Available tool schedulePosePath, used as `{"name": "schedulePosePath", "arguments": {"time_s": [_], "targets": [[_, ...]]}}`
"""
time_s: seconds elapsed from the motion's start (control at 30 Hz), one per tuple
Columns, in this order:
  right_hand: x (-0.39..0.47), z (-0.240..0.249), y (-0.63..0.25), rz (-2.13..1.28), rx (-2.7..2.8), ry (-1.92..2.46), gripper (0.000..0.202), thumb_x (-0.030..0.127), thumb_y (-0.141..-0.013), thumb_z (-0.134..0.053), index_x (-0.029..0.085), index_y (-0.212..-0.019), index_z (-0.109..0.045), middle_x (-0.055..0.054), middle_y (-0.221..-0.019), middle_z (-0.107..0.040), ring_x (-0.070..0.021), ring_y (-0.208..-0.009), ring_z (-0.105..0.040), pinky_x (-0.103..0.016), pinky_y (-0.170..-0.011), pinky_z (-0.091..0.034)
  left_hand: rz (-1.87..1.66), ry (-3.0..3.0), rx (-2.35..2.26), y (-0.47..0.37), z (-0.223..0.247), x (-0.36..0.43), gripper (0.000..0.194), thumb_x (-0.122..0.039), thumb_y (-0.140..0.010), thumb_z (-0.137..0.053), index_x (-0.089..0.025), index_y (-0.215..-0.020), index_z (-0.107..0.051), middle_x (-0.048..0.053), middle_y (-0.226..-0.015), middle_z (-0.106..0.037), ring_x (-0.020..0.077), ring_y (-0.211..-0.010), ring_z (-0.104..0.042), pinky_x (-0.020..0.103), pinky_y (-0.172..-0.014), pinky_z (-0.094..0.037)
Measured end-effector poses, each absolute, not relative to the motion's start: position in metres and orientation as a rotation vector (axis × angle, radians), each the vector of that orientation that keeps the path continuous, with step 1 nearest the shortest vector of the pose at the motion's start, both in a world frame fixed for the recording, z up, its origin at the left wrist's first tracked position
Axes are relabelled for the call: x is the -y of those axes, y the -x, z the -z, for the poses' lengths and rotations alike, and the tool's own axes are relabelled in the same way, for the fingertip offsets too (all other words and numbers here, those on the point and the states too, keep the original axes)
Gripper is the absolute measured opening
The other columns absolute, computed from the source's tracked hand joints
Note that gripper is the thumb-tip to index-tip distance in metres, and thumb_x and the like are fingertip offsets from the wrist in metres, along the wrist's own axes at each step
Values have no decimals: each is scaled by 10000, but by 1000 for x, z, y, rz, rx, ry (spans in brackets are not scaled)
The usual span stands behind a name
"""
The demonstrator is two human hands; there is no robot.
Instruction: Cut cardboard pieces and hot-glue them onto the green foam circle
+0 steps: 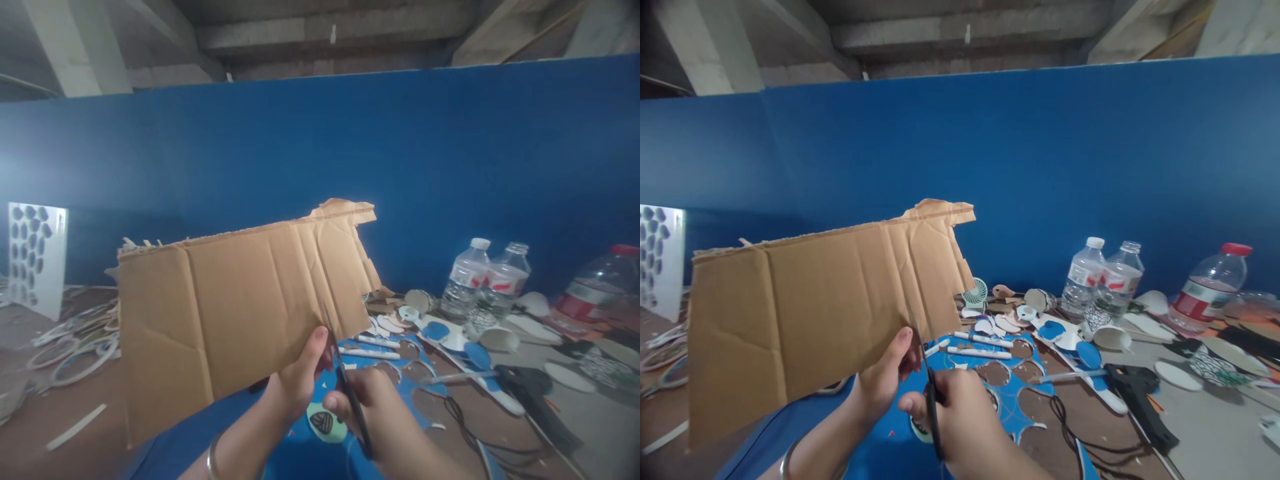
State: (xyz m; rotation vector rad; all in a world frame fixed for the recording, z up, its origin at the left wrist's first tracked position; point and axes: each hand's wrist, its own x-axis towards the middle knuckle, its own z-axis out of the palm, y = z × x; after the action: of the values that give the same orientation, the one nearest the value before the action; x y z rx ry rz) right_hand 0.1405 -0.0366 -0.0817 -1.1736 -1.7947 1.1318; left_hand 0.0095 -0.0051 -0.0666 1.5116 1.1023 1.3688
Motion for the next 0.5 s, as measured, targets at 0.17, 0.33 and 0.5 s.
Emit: {"name": "schedulePosePath", "arguments": {"time_s": [0.17, 0.33, 0.5], "targets": [[38, 82, -143, -1228, 1750, 1103, 538, 678, -679, -464, 153, -569, -423, 41, -524, -297, -80, -504, -253, -201, -425, -203, -1317, -1460, -1100, -11, 69, 8, 438, -437, -811, -442, -175, -460, -460, -23, -442, -474, 98, -449, -464, 205, -492, -393], [40, 82, -142, -1331, 1650, 917, 532, 665, -681, -482, 134, -690, -493, 31, -567, -350, -84, -521, -287, -200, -443, -233, -1258, -1457, -1109, -16, 68, 15, 459, -474, -795, -438, -177, -446, -460, -25, -423, -468, 94, -426, -451, 205, -489, -398], [36, 90, -141, -1297, 1638, 1070, 531, 660, -650, -524, 133, -619, -474, 50, -515, -290, -75, -480, -277, -206, -417, -194, -1282, -1462, -1164, -17, 62, 17, 470, -488, -792, -437, -178, -438, -454, -33, -416, -452, 88, -419, -442, 200, -483, -385]]}}
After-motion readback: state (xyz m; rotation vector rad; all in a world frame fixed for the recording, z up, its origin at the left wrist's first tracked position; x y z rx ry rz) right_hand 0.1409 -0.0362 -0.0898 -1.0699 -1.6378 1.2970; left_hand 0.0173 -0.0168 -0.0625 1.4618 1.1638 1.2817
